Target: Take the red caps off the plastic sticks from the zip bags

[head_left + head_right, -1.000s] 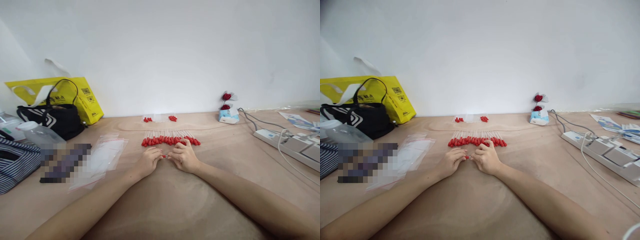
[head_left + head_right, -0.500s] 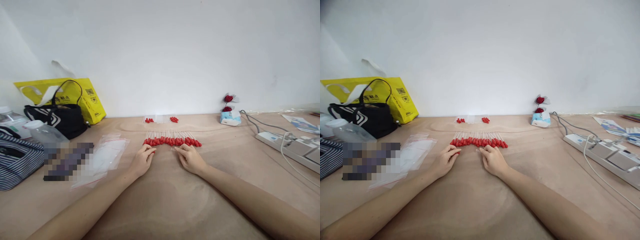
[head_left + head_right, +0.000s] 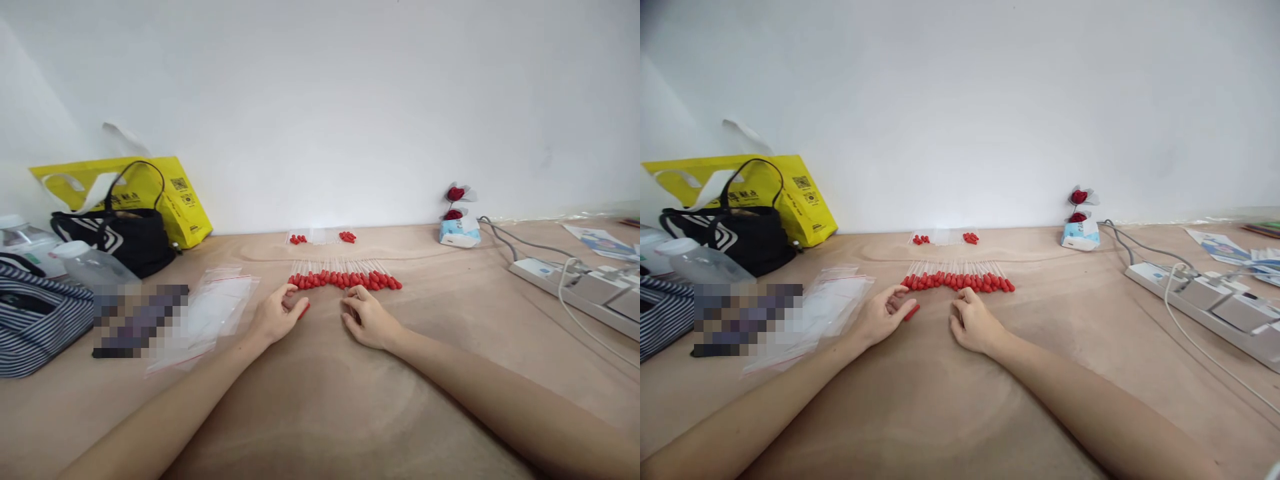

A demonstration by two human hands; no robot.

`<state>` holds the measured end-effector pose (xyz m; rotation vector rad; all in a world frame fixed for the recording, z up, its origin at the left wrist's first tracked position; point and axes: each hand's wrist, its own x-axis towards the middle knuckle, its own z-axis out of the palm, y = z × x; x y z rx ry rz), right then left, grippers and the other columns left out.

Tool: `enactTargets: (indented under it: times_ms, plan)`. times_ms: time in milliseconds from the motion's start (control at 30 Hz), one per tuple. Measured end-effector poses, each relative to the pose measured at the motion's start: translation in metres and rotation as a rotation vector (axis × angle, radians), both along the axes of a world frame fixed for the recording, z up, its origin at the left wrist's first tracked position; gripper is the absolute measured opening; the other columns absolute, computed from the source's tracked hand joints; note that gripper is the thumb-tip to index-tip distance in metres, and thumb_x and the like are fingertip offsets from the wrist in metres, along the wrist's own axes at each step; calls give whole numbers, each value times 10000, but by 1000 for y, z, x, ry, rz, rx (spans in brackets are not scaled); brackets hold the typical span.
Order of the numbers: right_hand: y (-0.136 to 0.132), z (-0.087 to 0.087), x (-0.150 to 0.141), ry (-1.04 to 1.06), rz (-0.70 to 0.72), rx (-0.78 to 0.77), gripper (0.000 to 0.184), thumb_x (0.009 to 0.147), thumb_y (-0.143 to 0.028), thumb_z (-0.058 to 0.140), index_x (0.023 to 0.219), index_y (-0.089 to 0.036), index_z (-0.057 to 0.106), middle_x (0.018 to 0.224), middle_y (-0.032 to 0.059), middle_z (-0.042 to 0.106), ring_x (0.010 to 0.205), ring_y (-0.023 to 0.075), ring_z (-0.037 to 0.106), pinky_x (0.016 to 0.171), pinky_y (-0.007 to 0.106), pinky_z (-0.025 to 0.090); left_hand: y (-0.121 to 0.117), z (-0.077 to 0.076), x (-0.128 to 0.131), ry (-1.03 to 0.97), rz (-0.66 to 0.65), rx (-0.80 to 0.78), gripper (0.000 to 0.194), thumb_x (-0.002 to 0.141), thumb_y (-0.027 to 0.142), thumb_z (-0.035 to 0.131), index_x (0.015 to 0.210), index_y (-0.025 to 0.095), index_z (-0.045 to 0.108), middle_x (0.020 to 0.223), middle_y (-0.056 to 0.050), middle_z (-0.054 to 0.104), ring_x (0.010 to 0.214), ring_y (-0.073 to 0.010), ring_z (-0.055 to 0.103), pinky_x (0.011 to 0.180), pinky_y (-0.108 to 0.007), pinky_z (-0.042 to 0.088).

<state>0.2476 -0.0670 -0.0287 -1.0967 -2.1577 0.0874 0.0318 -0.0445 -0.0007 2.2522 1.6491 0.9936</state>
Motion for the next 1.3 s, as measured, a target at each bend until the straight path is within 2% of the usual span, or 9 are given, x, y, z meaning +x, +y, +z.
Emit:
enactTargets:
  times_ms: [100,233,367,500,700,833,967,1133,1300]
  plan:
    - [-2,1,0,25,16,-34,118,745,-138,501,846,-149,562,918,74,483,722,126,518,673,269,465,9,11,-1,1,37,9,210,710,364,540,783,171,576,707,-15,621,608,-140,563,571,-255,455]
    - [0,0,3,105,-17,-37,144,774,-137,465,858,-148,581,892,69,498,734,125,526,678,267,461,29,21,7,141,32,138,220,696,395,552,663,177,545,685,-21,600,663,-165,544,637,-291,430]
    - [4,0,10,182,-90,34,177,785,-125,433,819,-164,603,817,51,522,746,134,532,672,267,452,49,18,21,283,7,158,250,681,411,563,599,178,530,643,-24,563,659,-179,532,608,-292,412]
    - [8,0,16,223,-128,75,167,776,-144,452,781,-176,616,755,39,539,719,142,537,634,270,441,59,14,27,284,55,145,207,675,336,569,548,178,529,607,-19,545,633,-175,525,589,-285,412]
    - [11,-2,18,245,-168,164,139,752,-167,491,808,-186,617,759,45,566,759,164,538,671,295,421,35,25,14,177,64,312,145,736,278,517,640,174,546,707,-38,552,757,-197,529,719,-327,423]
    - [5,5,20,163,-262,315,235,760,-237,517,980,-184,582,945,82,583,885,201,517,765,350,378,4,21,6,96,-173,337,134,784,274,492,752,168,568,771,-33,550,780,-170,523,728,-305,427]
    - [-2,12,23,-34,-157,383,361,792,-315,520,1132,-196,516,1087,81,573,1013,213,478,868,385,308,-13,7,7,70,-353,272,112,804,252,493,818,182,579,818,-32,548,816,-157,520,750,-297,427]
    - [-1,11,20,-147,-21,391,250,830,-328,491,1047,-238,578,897,22,657,942,171,517,960,429,175,-13,-2,13,70,-415,303,97,801,243,512,824,186,588,803,-31,549,790,-151,505,735,-300,420]
    - [1,6,16,-132,-12,425,197,846,-281,465,937,-228,633,644,-8,627,716,121,513,897,391,235,-10,-3,18,111,-484,328,131,801,251,515,875,175,592,869,-50,600,843,-165,526,774,-320,430]
